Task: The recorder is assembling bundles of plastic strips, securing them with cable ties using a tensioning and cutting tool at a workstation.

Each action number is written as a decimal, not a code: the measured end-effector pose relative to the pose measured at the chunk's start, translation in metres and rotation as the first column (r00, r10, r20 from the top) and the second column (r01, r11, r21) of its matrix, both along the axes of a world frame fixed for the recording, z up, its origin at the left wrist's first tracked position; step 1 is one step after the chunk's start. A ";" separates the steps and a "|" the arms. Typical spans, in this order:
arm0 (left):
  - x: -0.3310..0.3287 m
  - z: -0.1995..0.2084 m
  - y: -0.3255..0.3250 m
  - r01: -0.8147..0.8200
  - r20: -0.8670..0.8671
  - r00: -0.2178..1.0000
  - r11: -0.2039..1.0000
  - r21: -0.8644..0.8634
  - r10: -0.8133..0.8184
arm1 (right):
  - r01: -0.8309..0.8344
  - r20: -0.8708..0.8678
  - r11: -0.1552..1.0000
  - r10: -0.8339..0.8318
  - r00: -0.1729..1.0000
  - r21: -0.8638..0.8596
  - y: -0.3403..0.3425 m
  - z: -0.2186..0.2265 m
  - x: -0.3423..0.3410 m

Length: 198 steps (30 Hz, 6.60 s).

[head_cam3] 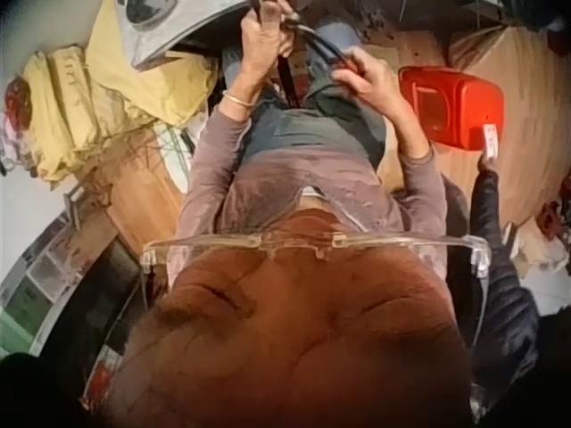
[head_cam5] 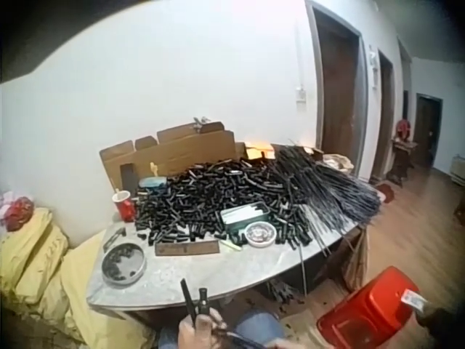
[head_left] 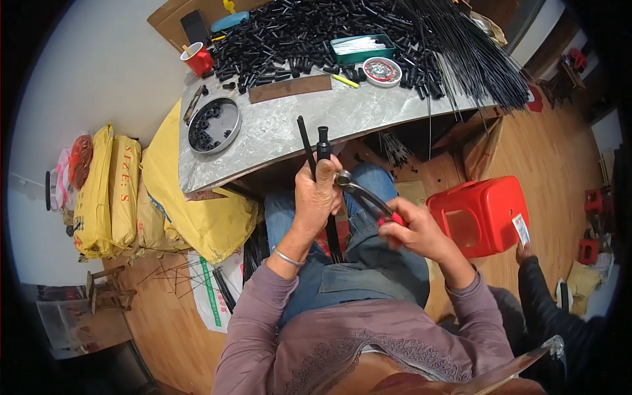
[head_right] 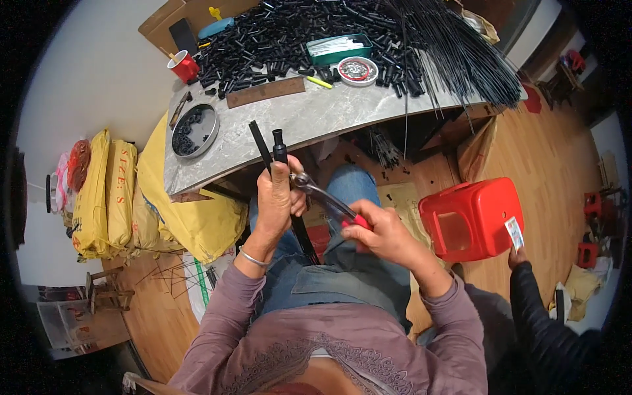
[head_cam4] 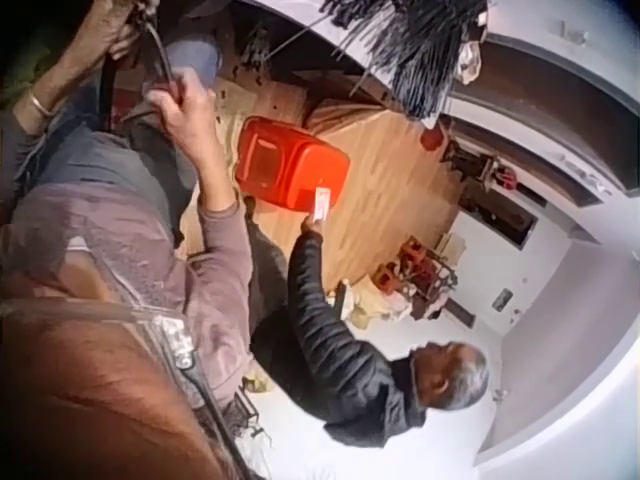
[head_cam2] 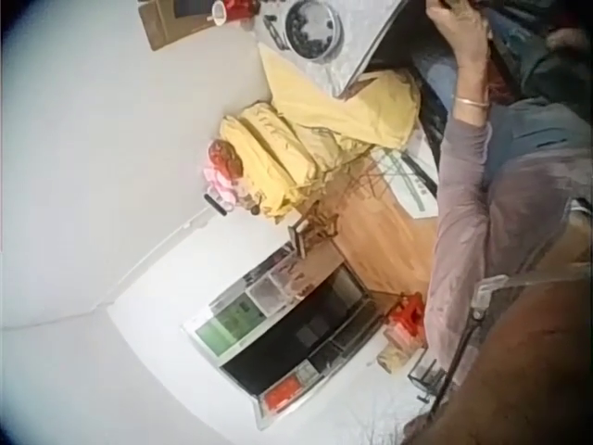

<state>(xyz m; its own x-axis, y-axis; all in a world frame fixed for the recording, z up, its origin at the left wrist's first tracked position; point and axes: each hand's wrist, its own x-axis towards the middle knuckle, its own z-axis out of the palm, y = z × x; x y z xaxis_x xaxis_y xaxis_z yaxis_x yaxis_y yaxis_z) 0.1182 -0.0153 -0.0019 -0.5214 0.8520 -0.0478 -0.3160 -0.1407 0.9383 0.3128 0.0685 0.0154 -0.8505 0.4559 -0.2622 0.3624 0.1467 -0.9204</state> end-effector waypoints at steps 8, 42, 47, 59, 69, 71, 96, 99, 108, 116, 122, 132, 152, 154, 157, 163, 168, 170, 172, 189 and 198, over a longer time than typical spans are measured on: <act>-0.001 0.010 -0.003 0.086 -0.007 0.996 0.996 -0.010 -0.086 | -0.260 0.056 0.820 0.334 0.941 -0.510 0.011 0.003 0.006; 0.005 0.007 -0.007 0.097 -0.064 0.994 0.992 0.084 -0.091 | -0.118 0.004 0.791 0.150 0.989 -0.601 0.035 0.035 0.027; 0.011 0.010 -0.005 0.088 -0.056 0.995 0.994 0.068 -0.084 | -0.312 -0.308 0.269 0.058 0.949 -0.911 0.014 -0.035 0.035; 0.009 0.015 -0.006 0.085 -0.062 0.995 0.995 0.046 -0.082 | -0.123 0.010 0.741 0.173 0.985 -0.660 0.004 0.015 0.018; 0.008 0.014 -0.007 0.149 -0.102 0.984 0.989 0.011 -0.148 | -0.417 0.025 0.661 0.550 0.834 -0.623 0.031 0.016 0.009; 0.007 0.014 -0.006 0.122 -0.090 0.989 0.993 0.007 -0.120 | -0.436 0.132 0.743 0.567 0.813 -0.508 0.030 0.034 0.004; -0.009 0.008 -0.002 0.312 0.028 0.948 0.946 0.090 -0.316 | -0.210 0.040 0.761 0.296 0.954 -0.613 0.027 0.036 0.010; -0.009 0.013 -0.004 0.324 0.030 0.944 0.941 0.096 -0.328 | -0.189 0.076 0.748 0.305 0.949 -0.636 0.023 0.032 0.009; -0.005 0.009 0.001 0.295 -0.016 0.956 0.953 0.073 -0.294 | -0.045 0.067 0.386 0.273 0.960 -0.921 0.006 0.031 0.012; -0.015 0.006 0.008 0.151 0.040 0.988 0.989 -0.004 -0.150 | 0.035 -0.271 0.893 0.099 0.957 0.449 0.040 0.020 -0.012; -0.014 0.001 0.005 0.117 0.045 0.992 0.993 -0.005 -0.117 | 0.208 -0.060 0.560 -0.270 0.961 0.802 0.154 0.021 -0.089; -0.023 -0.010 0.022 0.090 0.145 0.986 0.995 -0.043 -0.083 | -0.002 0.221 0.486 -0.394 0.892 0.874 0.239 0.004 -0.151; -0.014 -0.013 0.036 0.014 0.000 1.000 0.996 -0.092 -0.014 | 0.270 -0.131 0.458 -0.314 0.941 0.847 0.231 0.000 -0.154; -0.010 -0.013 0.037 0.026 0.012 1.000 0.997 -0.078 -0.025 | 0.365 -0.207 0.516 -0.340 0.918 0.775 0.223 0.004 -0.149; -0.002 -0.008 0.041 0.025 -0.037 0.999 0.997 -0.079 -0.028 | 0.452 -0.318 0.643 -0.321 0.892 0.618 0.201 0.007 -0.132; 0.008 0.006 0.042 0.006 -0.062 0.998 0.999 -0.037 -0.008 | 0.337 -0.496 0.931 -0.227 0.838 0.143 0.109 -0.006 -0.109; 0.020 0.013 0.040 -0.021 -0.059 0.998 1.000 -0.022 0.019 | 0.347 -0.462 0.938 -0.295 0.836 0.030 0.057 -0.009 -0.088; 0.028 0.019 0.037 -0.017 -0.155 0.988 1.000 -0.026 0.013 | 0.436 -0.484 0.886 -0.316 0.816 0.156 0.051 -0.015 -0.086; 0.028 0.019 0.034 -0.031 -0.161 0.987 0.999 -0.029 0.026 | 0.491 -0.546 0.867 -0.373 0.750 0.082 0.044 -0.018 -0.086; 0.037 0.031 0.009 -0.010 -0.136 0.991 1.000 0.012 0.012 | 0.632 -0.511 0.773 -0.525 0.680 0.048 0.012 -0.015 -0.098; 0.019 0.021 0.006 -0.114 -0.065 0.992 0.993 -0.042 0.111 | 0.200 -0.316 0.671 -0.563 0.764 -0.714 0.000 -0.001 -0.082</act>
<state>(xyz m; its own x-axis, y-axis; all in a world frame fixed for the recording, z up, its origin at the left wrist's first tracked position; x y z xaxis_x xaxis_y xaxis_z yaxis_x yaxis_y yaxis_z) 0.1368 -0.0090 0.0186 -0.6172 0.7852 -0.0496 -0.2413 -0.1289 0.9619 0.2304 0.0690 0.0147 -0.7195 0.6585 -0.2209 -0.2592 -0.5496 -0.7942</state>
